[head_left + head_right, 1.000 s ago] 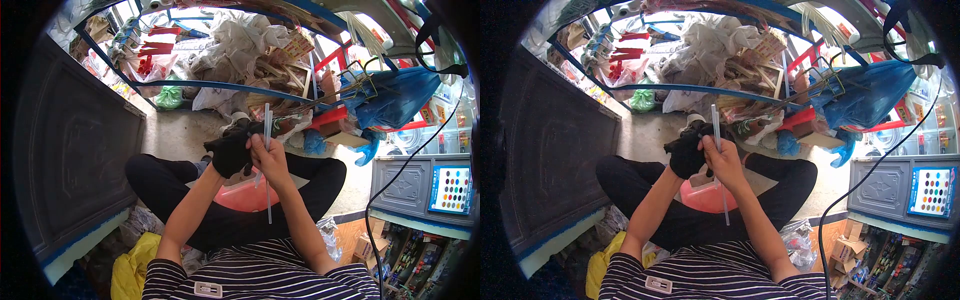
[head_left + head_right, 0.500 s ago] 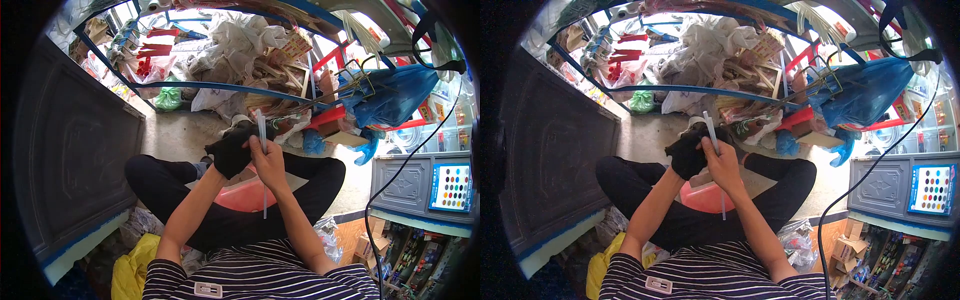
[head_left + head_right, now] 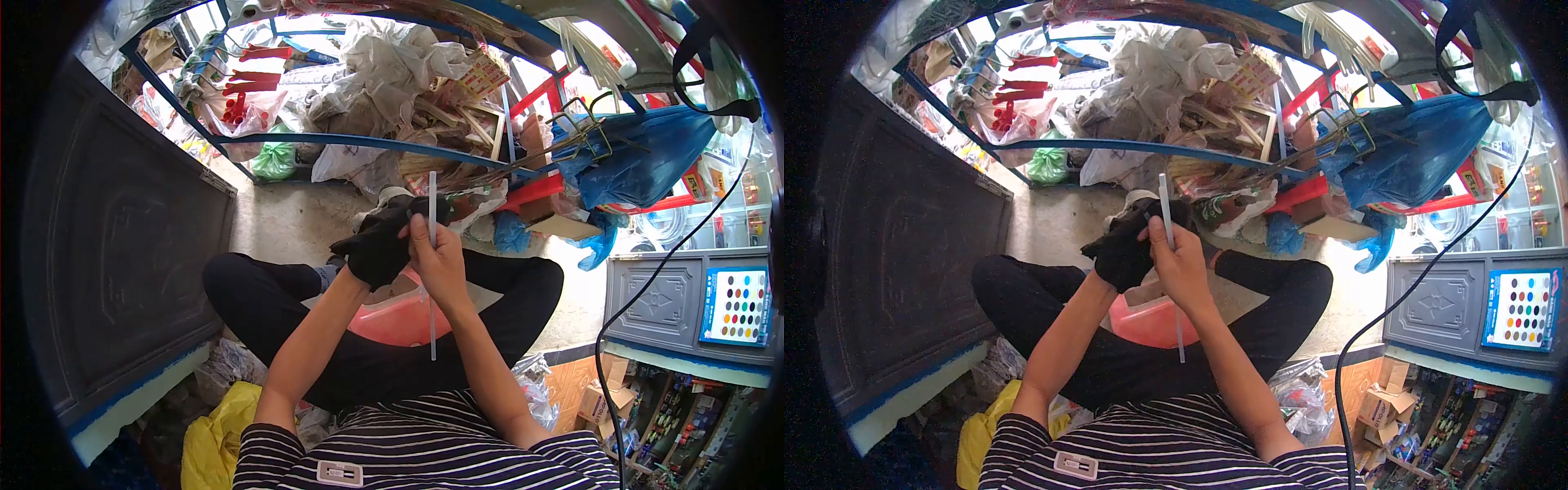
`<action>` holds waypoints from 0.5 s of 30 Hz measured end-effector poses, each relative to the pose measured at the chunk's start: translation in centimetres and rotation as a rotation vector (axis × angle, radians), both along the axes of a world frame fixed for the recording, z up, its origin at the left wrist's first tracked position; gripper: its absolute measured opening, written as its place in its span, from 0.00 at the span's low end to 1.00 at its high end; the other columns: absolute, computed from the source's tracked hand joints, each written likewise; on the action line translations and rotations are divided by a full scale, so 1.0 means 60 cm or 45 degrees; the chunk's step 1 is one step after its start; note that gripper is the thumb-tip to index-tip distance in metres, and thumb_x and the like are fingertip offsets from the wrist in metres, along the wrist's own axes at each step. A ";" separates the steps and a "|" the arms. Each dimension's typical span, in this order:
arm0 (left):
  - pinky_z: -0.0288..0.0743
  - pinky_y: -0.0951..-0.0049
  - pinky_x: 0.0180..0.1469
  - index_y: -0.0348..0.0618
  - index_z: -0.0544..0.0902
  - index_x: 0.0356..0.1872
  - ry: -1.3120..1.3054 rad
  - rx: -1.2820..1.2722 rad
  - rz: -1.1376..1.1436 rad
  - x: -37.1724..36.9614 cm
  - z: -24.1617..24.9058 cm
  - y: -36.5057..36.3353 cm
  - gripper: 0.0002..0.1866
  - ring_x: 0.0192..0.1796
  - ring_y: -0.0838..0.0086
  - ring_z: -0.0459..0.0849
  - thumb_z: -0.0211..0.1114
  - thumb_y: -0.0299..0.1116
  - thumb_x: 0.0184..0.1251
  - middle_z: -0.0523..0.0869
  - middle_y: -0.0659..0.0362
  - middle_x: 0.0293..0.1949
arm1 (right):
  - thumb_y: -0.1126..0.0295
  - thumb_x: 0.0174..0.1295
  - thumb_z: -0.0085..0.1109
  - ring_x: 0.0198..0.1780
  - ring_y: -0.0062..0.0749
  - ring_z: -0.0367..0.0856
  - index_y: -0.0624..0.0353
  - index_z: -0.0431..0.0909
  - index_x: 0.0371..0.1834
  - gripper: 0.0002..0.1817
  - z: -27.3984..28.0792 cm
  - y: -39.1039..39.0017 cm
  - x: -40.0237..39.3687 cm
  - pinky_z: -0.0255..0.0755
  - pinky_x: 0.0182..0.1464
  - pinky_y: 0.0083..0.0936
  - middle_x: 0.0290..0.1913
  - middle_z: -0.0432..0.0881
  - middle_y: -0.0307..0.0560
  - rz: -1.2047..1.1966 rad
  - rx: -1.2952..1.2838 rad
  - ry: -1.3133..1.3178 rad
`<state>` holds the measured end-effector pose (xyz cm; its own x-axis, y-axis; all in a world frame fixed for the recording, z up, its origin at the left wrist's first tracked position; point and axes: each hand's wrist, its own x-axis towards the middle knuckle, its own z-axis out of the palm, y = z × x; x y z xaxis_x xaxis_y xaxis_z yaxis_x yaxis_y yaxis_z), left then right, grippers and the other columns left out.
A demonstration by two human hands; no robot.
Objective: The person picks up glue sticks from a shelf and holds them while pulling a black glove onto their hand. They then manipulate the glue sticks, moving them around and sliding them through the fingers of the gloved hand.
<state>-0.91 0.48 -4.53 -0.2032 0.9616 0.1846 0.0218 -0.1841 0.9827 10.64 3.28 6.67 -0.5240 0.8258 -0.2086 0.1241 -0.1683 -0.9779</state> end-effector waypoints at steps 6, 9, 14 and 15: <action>0.79 0.68 0.48 0.40 0.81 0.48 0.205 0.056 0.134 -0.022 0.058 0.003 0.11 0.45 0.69 0.84 0.57 0.35 0.76 0.84 0.57 0.41 | 0.54 0.78 0.51 0.21 0.11 0.63 0.62 0.78 0.35 0.21 -0.005 -0.006 -0.001 0.55 0.23 0.17 0.20 0.66 0.29 0.050 0.135 -0.193; 0.79 0.69 0.46 0.41 0.83 0.45 0.201 0.009 0.100 -0.040 0.093 -0.006 0.09 0.45 0.70 0.85 0.60 0.34 0.73 0.85 0.57 0.43 | 0.56 0.78 0.51 0.23 0.12 0.64 0.62 0.78 0.36 0.20 -0.006 -0.021 0.000 0.57 0.25 0.17 0.20 0.67 0.30 0.079 0.253 -0.249; 0.79 0.72 0.42 0.43 0.81 0.48 -0.281 -0.048 0.010 -0.028 -0.114 0.014 0.10 0.40 0.74 0.83 0.57 0.36 0.77 0.85 0.61 0.41 | 0.57 0.78 0.52 0.22 0.12 0.62 0.62 0.78 0.36 0.19 -0.031 -0.030 0.003 0.55 0.24 0.18 0.20 0.66 0.29 0.071 0.304 -0.203; 0.79 0.73 0.42 0.42 0.81 0.49 -0.337 -0.035 -0.017 -0.022 -0.119 0.016 0.11 0.40 0.75 0.83 0.57 0.37 0.78 0.85 0.61 0.41 | 0.57 0.78 0.52 0.22 0.12 0.61 0.62 0.78 0.36 0.19 -0.036 -0.031 0.007 0.54 0.24 0.18 0.20 0.66 0.29 0.037 0.221 -0.169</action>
